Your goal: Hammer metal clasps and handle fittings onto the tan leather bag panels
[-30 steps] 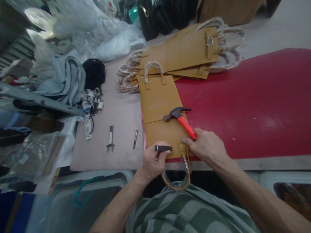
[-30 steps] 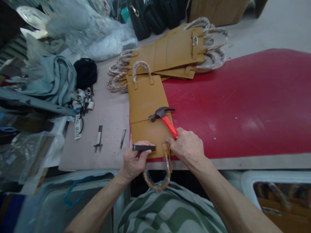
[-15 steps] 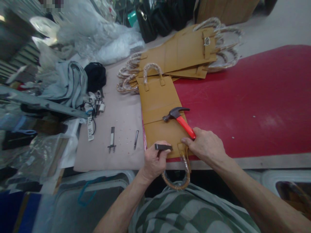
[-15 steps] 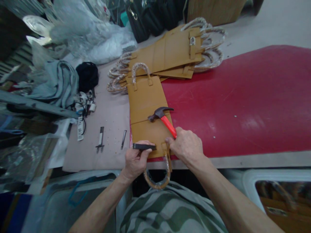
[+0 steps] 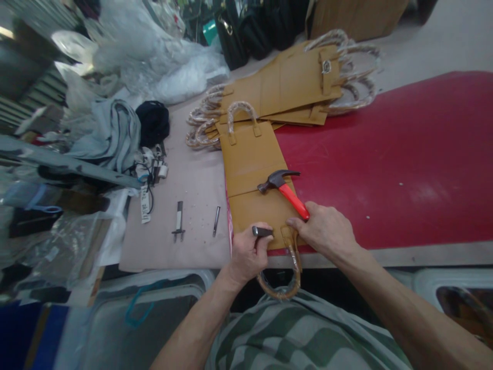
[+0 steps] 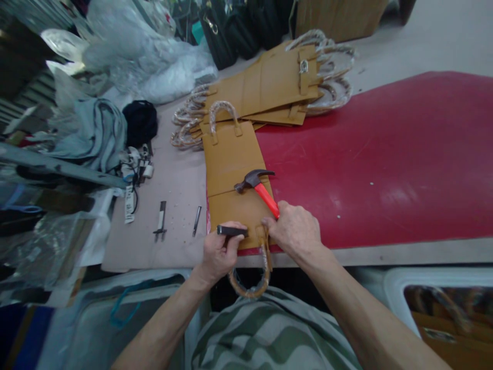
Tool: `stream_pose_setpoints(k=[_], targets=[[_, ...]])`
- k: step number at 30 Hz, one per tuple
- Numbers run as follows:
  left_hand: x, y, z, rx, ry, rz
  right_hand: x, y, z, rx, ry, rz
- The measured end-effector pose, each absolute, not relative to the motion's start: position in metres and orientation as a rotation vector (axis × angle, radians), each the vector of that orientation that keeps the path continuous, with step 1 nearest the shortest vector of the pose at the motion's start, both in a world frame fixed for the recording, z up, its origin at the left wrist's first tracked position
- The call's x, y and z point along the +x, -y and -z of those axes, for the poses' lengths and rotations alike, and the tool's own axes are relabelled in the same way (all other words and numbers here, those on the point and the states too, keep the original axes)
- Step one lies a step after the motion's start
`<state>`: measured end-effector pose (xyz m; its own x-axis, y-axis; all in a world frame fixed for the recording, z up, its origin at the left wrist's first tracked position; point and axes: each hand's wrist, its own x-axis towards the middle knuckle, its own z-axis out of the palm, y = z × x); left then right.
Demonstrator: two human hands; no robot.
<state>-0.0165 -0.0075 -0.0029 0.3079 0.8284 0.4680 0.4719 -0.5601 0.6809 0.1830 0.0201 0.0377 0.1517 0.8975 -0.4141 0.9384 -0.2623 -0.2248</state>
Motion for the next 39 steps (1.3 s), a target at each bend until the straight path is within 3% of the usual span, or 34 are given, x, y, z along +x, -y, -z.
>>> stream_pose_setpoints(k=[17, 25, 33, 39], targets=[[-0.021, -0.004, 0.004, 1.97, -1.08, -1.035, 0.189, -0.013, -0.039, 2.323, -1.978, 0.701], [-0.022, 0.0, 0.01, 2.154, -1.069, -1.056, 0.188, -0.011, -0.038, 2.365, -2.0, 0.717], [-0.019, 0.0, 0.01, 2.175, -1.161, -1.041, 0.196, -0.008, -0.039, 2.392, -2.121, 0.913], [-0.018, -0.001, 0.007, 2.24, -1.151, -1.002, 0.201, 0.015, -0.08, 2.447, -2.346, 1.201]])
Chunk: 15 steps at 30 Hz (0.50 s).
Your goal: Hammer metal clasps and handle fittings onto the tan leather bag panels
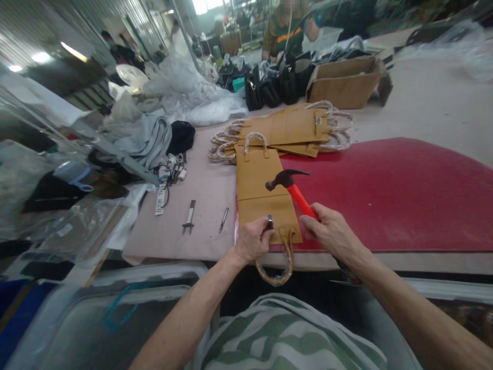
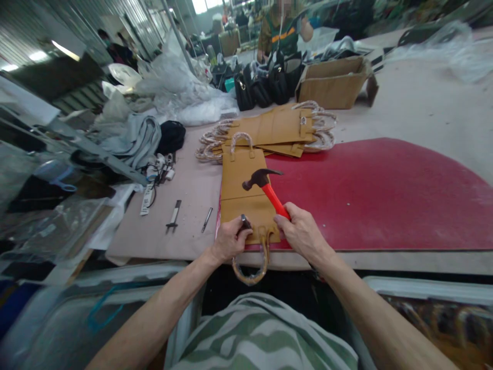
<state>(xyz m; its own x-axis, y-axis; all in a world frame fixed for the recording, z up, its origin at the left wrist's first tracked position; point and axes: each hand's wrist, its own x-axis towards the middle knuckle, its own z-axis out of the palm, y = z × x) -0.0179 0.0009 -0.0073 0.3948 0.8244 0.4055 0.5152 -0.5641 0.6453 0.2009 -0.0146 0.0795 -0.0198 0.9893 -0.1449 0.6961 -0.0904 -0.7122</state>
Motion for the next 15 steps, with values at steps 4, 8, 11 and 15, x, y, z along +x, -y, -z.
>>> stream_pose_setpoints(k=[4, 8, 11, 15], targets=[[-0.017, 0.0, 0.006, 2.253, -1.189, -0.972, 0.207, 0.032, -0.119, -1.636, 1.692, -0.908], [-0.016, 0.0, 0.006, 2.235, -1.151, -0.981, 0.212, 0.048, -0.148, -1.724, 1.815, -0.7], [-0.015, 0.0, 0.007, 2.241, -1.144, -1.01, 0.211, 0.06, -0.15, -1.705, 1.908, -0.508], [-0.015, 0.001, 0.009, 2.233, -1.166, -1.024, 0.213, 0.07, -0.133, -1.675, 2.077, -0.321]])
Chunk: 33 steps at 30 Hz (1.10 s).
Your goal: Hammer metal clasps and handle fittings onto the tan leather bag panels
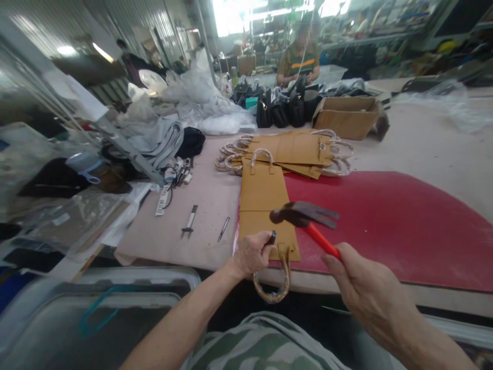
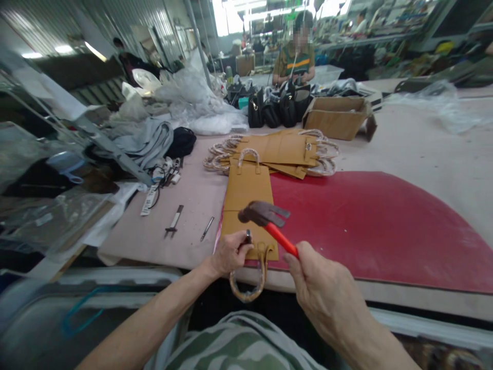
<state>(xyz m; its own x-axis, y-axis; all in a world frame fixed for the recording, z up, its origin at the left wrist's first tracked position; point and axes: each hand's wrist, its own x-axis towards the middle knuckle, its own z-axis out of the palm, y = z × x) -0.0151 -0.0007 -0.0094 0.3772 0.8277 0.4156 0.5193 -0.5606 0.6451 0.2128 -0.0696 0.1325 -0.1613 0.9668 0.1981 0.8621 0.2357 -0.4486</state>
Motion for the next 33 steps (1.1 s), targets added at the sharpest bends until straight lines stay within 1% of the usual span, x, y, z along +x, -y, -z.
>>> stream_pose_setpoints(k=[2, 4, 8, 10, 14, 16, 20, 22, 24, 26, 28, 33], targets=[[-0.015, 0.001, 0.01, 2.216, -1.162, -1.022, 0.217, 0.07, -0.131, -1.66, 2.193, -0.265], [-0.015, 0.0, 0.01, 2.218, -1.159, -1.016, 0.221, 0.07, -0.143, -1.607, 2.217, -0.204], [-0.015, 0.0, 0.01, 2.257, -1.138, -1.027, 0.219, 0.075, -0.17, -1.628, 1.886, -0.031], [-0.016, 0.001, 0.01, 2.259, -1.127, -1.033, 0.215, 0.078, -0.166, -1.621, 1.83, -0.025], [-0.017, 0.001, 0.012, 2.24, -1.14, -0.988, 0.216, 0.077, -0.139, -1.53, 2.188, -0.124], [-0.017, 0.0, 0.012, 2.244, -1.147, -0.966, 0.218, 0.075, -0.141, -1.519, 2.221, -0.111], [-0.017, 0.0, 0.012, 2.277, -1.145, -0.943, 0.209, 0.074, -0.169, -1.503, 1.902, 0.0], [-0.017, 0.0, 0.012, 2.273, -1.158, -0.936, 0.205, 0.074, -0.169, -1.479, 1.867, 0.033], [-0.017, 0.001, 0.012, 2.263, -1.183, -0.919, 0.208, 0.073, -0.157, -1.416, 2.105, -0.013], [-0.017, 0.001, 0.012, 2.259, -1.185, -0.91, 0.218, 0.07, -0.141, -1.5, 2.281, -0.067], [-0.017, 0.001, 0.013, 2.262, -1.175, -0.93, 0.228, 0.066, -0.132, -1.631, 2.25, -0.141], [-0.018, 0.0, 0.013, 2.234, -1.178, -0.947, 0.224, 0.037, -0.113, -1.889, 1.955, -0.509]])
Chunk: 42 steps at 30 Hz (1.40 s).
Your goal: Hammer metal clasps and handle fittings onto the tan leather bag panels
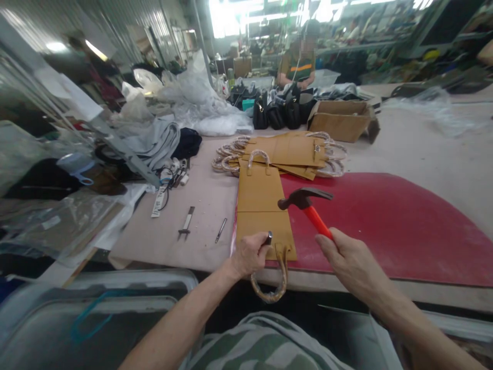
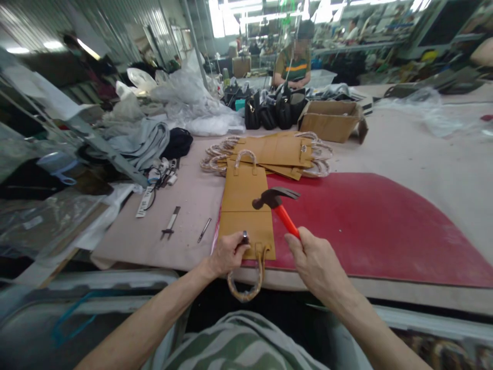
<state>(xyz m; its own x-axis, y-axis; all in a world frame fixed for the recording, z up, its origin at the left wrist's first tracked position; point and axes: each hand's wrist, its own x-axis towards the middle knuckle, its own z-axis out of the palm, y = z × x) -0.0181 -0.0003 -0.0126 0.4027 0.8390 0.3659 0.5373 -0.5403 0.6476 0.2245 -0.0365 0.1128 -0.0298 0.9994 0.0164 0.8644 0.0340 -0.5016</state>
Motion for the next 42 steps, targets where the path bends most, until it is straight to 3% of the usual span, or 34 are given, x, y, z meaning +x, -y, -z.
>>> stream_pose_setpoints(k=[8, 18, 22, 28, 42], targets=[[-0.019, 0.004, 0.001, 2.119, -1.15, -0.912, 0.184, -0.014, -0.034, -2.16, 1.911, -0.675], [-0.045, -0.017, -0.011, 1.241, -1.303, -1.277, 0.178, -0.013, -0.029, -2.31, 1.855, -0.734], [-0.097, -0.035, -0.014, 1.504, -1.713, -1.043, 0.178, -0.013, -0.03, -2.318, 1.857, -0.736], [-0.136, -0.042, -0.016, 1.886, -2.338, -0.236, 0.18, -0.014, -0.028, -2.317, 1.883, -0.735], [-0.095, -0.035, -0.011, 1.895, -2.286, -0.061, 0.179, -0.016, -0.03, -2.325, 1.935, -0.7]])
